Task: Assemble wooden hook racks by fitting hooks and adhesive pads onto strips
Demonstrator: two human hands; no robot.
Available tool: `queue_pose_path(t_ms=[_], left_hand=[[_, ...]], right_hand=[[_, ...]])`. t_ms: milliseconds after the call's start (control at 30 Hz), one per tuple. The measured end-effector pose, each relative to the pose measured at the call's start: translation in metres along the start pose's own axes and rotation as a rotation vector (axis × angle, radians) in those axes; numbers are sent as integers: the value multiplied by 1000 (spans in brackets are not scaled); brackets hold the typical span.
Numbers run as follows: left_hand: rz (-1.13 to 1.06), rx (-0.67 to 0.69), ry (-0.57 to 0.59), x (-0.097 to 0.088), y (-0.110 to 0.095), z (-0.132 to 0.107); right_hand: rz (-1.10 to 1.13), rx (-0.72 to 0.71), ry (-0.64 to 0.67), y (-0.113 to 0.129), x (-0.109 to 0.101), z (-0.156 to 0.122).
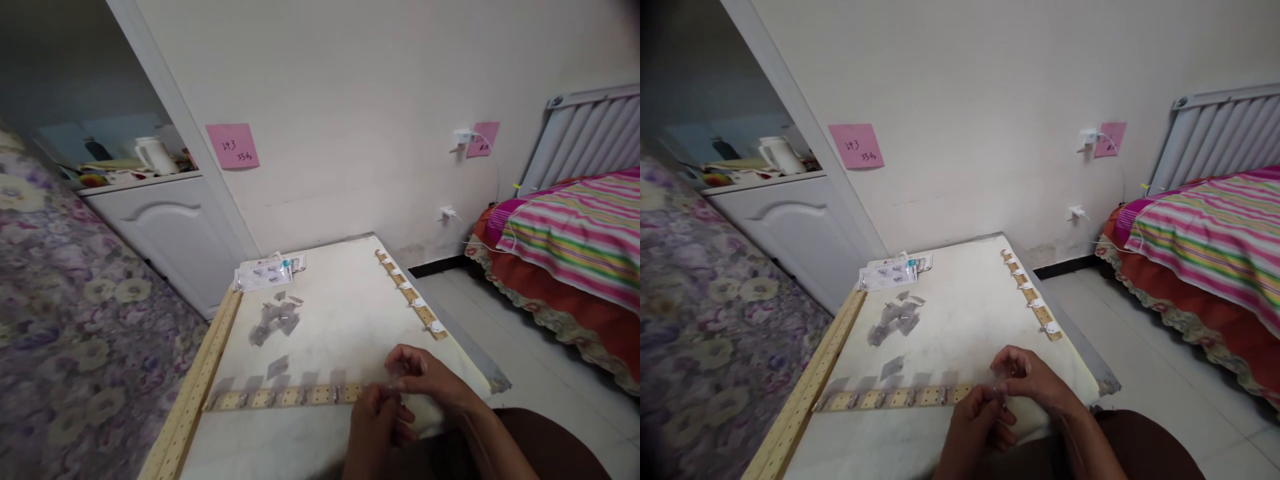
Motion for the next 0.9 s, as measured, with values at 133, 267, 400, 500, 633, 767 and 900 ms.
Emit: queue_pose_path(t_ms=[133, 267, 400, 500, 633, 767, 900], left_hand=[[-97, -81, 30, 4, 19, 3], [-182, -178, 28, 10, 41, 4], [-233, -252, 5, 11, 52, 4], [-282, -251, -19, 8, 50, 6], [-335, -226, -84, 6, 44, 8], [-384, -242, -126, 7, 41, 8], [-370, -246, -157, 8, 44, 8]], right_hand=[[-135, 12, 45, 2, -2, -3], [-268, 39, 43, -3, -5, -5], [-343, 60, 22, -15, -7, -1], [-368, 54, -9, -21, -9, 3], [-366, 30, -93, -27, -13, 9], [-393, 14, -146, -30, -14, 14], [-429, 13, -175, -30, -13, 16]])
Point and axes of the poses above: each hand's wrist, its own z-axis towards the middle knuckle, its own x-axis out of the palm, y = z × x, the point moved 3 cm from there along z, towards the middle knuckle, and after that the axes turned 5 degrees about z, right-handed, at the moved point
